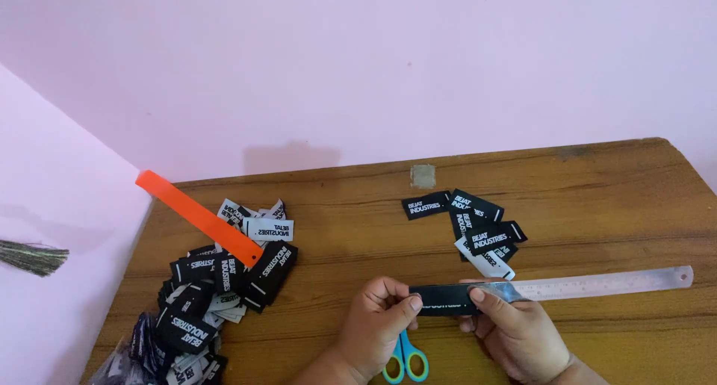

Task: Measuring and cutting individual clothing labels using a ruler and scissors.

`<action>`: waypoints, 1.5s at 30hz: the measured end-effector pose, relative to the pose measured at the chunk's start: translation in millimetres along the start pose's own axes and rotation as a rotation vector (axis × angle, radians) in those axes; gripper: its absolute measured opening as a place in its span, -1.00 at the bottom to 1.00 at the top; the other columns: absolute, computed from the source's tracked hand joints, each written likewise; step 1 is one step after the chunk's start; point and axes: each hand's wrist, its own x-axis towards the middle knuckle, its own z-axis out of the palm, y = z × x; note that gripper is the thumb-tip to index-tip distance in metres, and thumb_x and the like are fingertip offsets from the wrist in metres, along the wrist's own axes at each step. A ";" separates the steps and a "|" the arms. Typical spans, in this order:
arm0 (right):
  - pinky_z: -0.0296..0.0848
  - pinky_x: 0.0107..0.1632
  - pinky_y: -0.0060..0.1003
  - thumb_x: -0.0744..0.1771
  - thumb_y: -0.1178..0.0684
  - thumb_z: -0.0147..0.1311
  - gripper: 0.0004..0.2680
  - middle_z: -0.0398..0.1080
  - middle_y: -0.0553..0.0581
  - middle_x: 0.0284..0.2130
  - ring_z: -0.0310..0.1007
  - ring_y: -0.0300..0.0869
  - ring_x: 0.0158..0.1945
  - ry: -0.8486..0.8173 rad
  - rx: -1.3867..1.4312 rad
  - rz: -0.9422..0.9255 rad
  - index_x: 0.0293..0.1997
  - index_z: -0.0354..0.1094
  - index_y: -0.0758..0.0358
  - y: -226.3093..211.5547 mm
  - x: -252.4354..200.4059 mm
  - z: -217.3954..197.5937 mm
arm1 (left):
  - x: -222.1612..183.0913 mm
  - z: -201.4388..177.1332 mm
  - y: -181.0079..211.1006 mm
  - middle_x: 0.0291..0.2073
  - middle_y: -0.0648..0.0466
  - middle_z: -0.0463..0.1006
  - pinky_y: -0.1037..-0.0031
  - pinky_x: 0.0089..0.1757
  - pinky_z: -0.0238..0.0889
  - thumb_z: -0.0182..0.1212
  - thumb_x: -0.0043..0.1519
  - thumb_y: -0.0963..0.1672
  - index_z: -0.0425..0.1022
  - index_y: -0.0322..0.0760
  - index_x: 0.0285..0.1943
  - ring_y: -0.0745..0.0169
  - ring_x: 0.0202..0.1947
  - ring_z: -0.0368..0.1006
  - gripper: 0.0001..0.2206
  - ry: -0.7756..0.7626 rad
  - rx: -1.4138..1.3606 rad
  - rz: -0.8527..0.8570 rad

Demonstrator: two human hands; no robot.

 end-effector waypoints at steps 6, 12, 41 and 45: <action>0.25 -0.47 -0.23 0.23 0.18 0.00 -0.82 0.39 0.31 -0.37 0.33 0.01 -0.38 -0.013 -0.014 -0.045 -0.19 0.36 0.52 7.0 3.9 -5.6 | 1.7 -1.4 -6.4 -0.63 -0.01 0.40 0.55 -0.51 0.24 0.24 0.06 -0.27 0.38 -0.31 -0.36 0.27 -0.66 0.34 -0.89 0.008 -0.022 0.000; 0.24 -0.48 -0.24 0.22 0.18 0.01 -0.80 0.33 0.34 -0.45 0.23 0.04 -0.52 -0.007 -0.011 -0.020 -0.19 0.34 0.55 3.7 3.9 -4.9 | -0.3 0.1 -1.1 -0.56 -0.03 0.44 0.54 -0.47 0.31 0.26 0.05 -0.25 0.39 -0.31 -0.37 0.23 -0.62 0.37 -0.89 0.025 0.014 -0.038; 0.29 -0.49 -0.28 0.22 0.17 0.05 -0.82 0.40 0.24 -0.41 0.31 -0.07 -0.44 -0.062 -0.044 -0.088 -0.21 0.38 0.48 7.0 3.1 -6.5 | 0.7 -2.4 -7.1 -0.56 0.04 0.41 0.55 -0.47 0.35 0.25 0.03 -0.22 0.37 -0.27 -0.38 0.34 -0.59 0.33 -0.88 0.006 0.030 0.037; 0.27 -0.49 -0.29 0.22 0.20 0.03 -0.84 0.38 0.28 -0.43 0.28 -0.03 -0.49 -0.069 -0.030 -0.099 -0.21 0.38 0.48 8.1 3.1 -8.4 | -2.9 0.5 -0.5 -0.60 0.03 0.42 0.57 -0.50 0.29 0.26 0.03 -0.23 0.38 -0.26 -0.40 0.29 -0.64 0.36 -0.89 0.036 0.065 0.004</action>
